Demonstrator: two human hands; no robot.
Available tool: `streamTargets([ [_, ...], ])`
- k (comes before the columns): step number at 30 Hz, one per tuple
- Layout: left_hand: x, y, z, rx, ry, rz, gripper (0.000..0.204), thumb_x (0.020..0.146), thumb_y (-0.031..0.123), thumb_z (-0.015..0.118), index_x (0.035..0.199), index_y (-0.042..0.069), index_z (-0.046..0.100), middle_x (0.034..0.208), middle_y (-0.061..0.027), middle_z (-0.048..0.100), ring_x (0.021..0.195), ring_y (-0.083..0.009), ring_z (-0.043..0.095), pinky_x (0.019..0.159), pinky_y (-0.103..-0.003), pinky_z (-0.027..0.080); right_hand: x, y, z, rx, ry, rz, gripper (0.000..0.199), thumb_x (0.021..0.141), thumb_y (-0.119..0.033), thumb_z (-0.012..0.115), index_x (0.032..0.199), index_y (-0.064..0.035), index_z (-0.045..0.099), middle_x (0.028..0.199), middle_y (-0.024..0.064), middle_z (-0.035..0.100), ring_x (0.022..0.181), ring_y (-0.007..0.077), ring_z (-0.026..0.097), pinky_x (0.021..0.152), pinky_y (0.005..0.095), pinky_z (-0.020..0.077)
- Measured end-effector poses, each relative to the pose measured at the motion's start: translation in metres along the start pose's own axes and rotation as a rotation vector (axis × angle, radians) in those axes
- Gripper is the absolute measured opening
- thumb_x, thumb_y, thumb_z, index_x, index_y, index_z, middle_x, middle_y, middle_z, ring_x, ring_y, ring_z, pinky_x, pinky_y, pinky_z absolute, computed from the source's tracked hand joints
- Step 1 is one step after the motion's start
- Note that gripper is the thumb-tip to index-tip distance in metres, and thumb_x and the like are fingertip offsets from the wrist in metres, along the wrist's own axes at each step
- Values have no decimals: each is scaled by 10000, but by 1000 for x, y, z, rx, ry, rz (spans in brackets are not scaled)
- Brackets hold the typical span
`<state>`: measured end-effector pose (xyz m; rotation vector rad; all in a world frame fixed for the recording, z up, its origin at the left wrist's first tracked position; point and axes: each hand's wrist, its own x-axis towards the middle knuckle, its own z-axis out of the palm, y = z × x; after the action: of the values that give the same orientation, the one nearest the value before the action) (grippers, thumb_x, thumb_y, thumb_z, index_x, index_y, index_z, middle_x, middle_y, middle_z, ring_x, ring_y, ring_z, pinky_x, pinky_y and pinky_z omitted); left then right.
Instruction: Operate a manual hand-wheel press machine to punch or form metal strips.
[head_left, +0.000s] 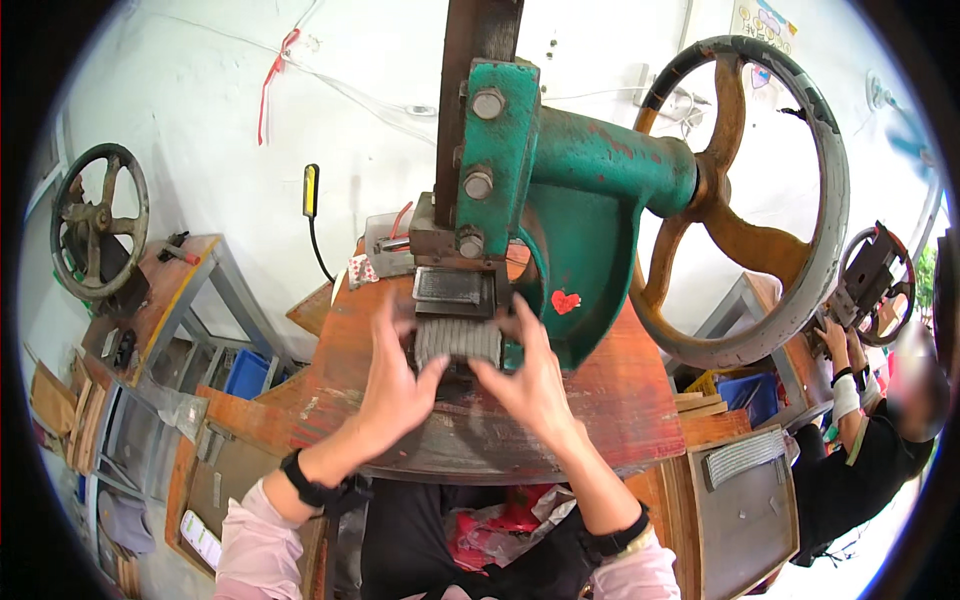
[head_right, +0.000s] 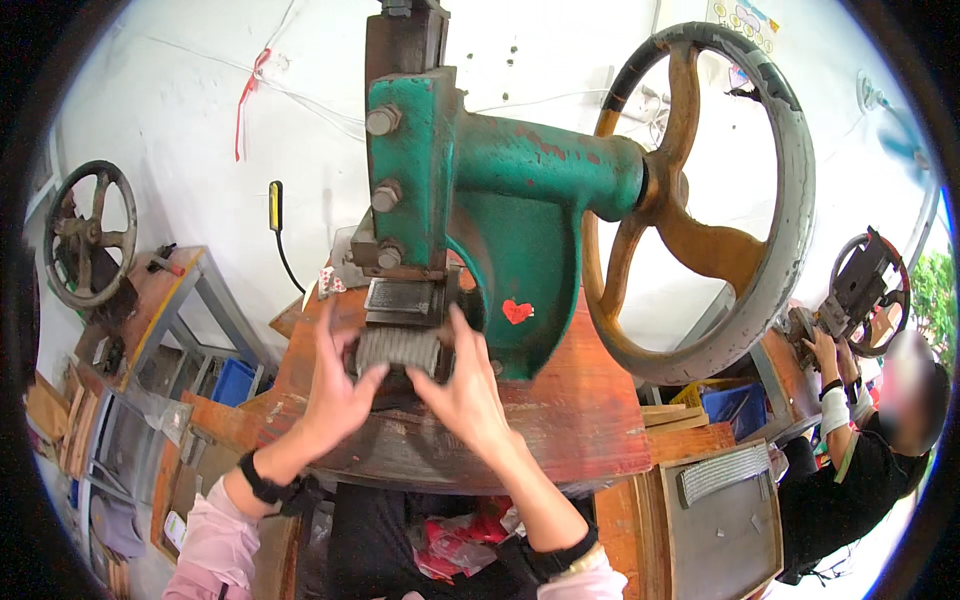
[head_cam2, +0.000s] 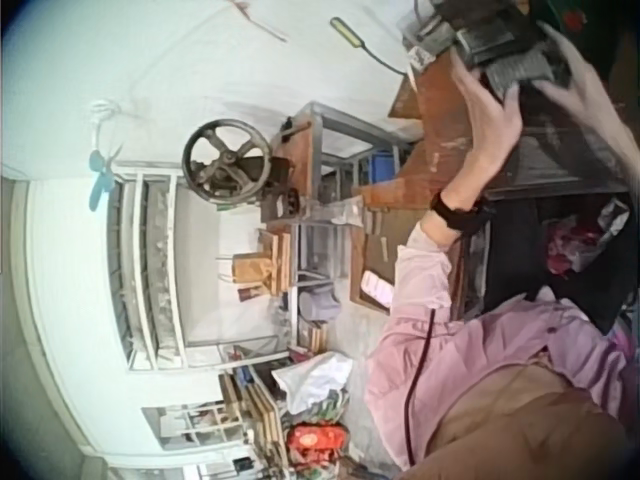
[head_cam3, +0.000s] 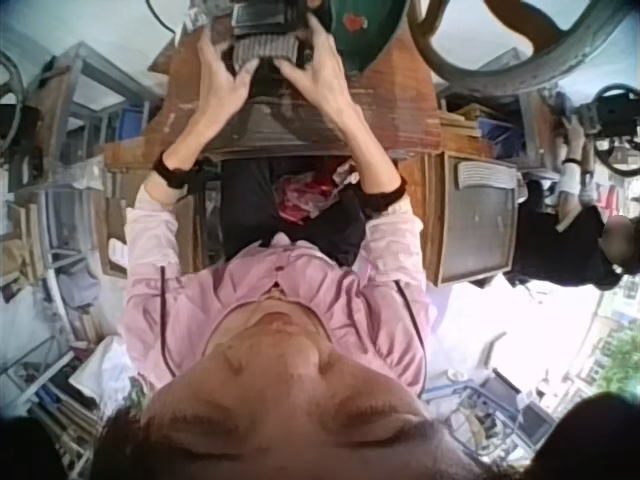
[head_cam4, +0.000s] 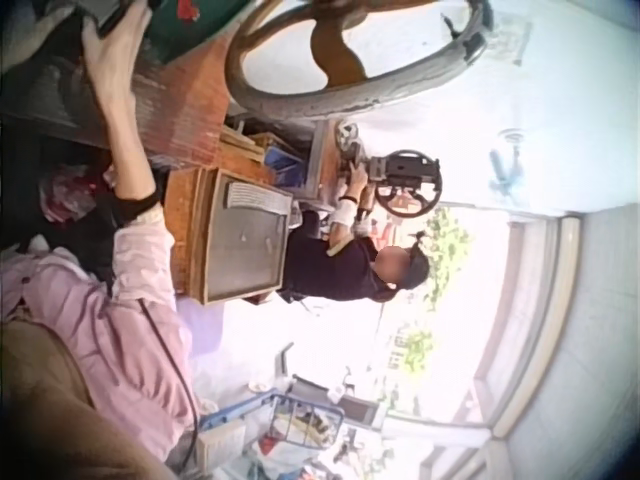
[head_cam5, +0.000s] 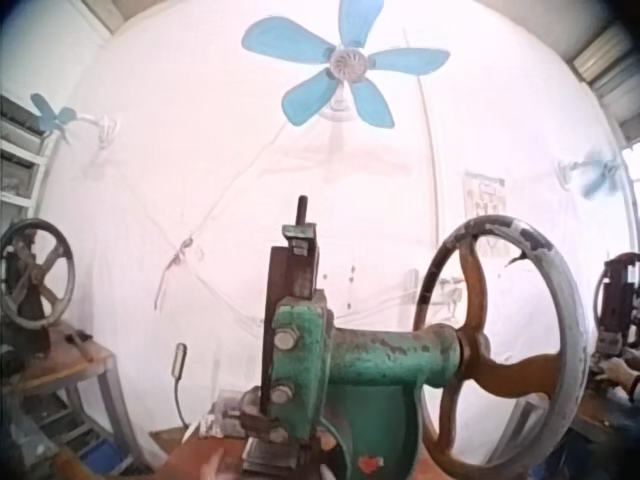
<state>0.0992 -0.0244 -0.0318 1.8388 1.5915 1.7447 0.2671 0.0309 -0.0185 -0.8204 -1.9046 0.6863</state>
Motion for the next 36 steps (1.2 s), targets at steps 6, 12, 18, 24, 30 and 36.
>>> streamTargets([
  [6,93,-43,7,103,5,37,877,691,44,733,1379,-19,192,1331,-270,329,1132,-370,488,978,-417,382,73,27,35,9,180,122,772,729,-69,698,1370,-5,274,1250,240,479,1187,385,453,986,423,367],
  [12,88,-49,-17,537,1,-42,753,711,173,749,1269,-106,329,1129,-279,529,1091,-419,500,943,-432,404,78,42,38,-70,196,79,701,748,-55,688,1343,-15,319,1318,226,419,1245,372,390,1044,407,307],
  [18,-23,-69,-57,566,-516,17,443,778,293,701,1079,-6,572,1097,-214,559,1065,-369,513,906,-470,400,30,41,37,112,200,200,624,833,-121,624,1354,37,319,1294,283,446,1211,400,442,1008,422,365],
  [24,-39,-47,-69,344,-423,97,298,802,100,653,1088,42,591,1097,-164,576,1018,-340,514,887,-422,417,-55,45,6,19,204,82,539,869,-131,594,1316,55,358,1272,291,455,1197,405,452,1002,424,375],
  [30,52,-37,-39,493,-168,241,298,783,161,686,1015,13,573,984,-181,553,937,-336,518,798,-391,430,-89,78,-24,-299,182,154,425,825,-99,618,1192,52,467,1188,288,485,1097,444,471,944,463,395],
  [36,85,-40,-25,623,-319,-185,521,739,453,699,1053,50,597,1082,-173,556,1049,-342,483,851,-466,368,-89,77,-19,-319,176,92,240,803,-81,624,1011,32,587,1100,236,554,1026,409,507,884,451,426],
])
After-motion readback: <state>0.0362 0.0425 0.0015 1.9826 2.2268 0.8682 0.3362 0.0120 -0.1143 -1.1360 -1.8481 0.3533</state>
